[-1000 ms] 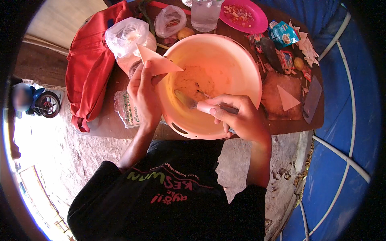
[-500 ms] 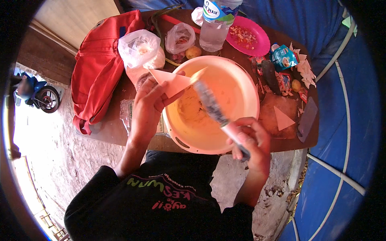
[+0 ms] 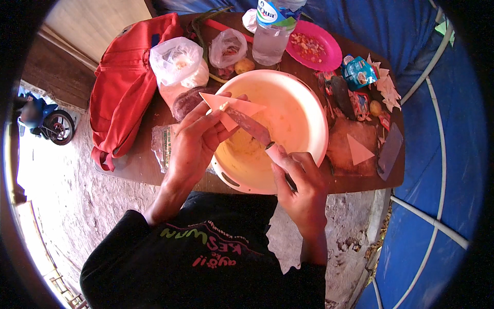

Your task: The person fills triangular wrappers with a mixture from a pink bowl using a knife, then folds and places them on a wooden table. The person repeats this process multiple times, handling the wrappers and knife throughout.

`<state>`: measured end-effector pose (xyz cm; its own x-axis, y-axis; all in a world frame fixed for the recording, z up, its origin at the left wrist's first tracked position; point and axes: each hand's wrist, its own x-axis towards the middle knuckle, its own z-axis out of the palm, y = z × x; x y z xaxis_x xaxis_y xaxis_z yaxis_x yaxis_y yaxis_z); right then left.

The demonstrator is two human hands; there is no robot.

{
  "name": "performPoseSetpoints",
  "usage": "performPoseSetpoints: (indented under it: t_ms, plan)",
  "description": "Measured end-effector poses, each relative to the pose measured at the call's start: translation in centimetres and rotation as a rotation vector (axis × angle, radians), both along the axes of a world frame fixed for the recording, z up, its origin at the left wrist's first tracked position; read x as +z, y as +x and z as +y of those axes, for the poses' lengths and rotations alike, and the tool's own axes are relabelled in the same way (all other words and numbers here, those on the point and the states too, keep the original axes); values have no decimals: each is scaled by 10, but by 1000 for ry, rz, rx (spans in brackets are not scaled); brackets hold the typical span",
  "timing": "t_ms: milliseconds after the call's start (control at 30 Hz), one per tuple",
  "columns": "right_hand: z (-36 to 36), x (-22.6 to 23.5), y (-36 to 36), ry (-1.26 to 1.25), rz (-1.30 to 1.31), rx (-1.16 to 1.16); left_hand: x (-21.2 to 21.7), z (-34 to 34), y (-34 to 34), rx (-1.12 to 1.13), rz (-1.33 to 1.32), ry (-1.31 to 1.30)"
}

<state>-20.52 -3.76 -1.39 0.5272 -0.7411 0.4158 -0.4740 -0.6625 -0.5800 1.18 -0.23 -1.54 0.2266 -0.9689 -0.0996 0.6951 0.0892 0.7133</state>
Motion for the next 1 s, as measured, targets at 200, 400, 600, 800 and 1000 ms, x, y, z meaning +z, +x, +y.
performPoseSetpoints:
  t_ms: [200, 400, 600, 800, 1000]
  plan:
    - [1, 8, -13, -26, 88, 3, -2, -2, -1, 32, 7, 25]
    - [-10, 24, -27, 364, 63, -79, -15, -19, 10, 156, -38, -62]
    - [-28, 31, -15, 517, 195, 102, -28, -25, -4, 272, -142, -85]
    - [-33, 16, 7, 592, 378, 123, -34, -19, -7, 360, -342, -129]
    - [-31, 8, 8, 610, 392, 206, -40, -18, -9, 451, -301, -146]
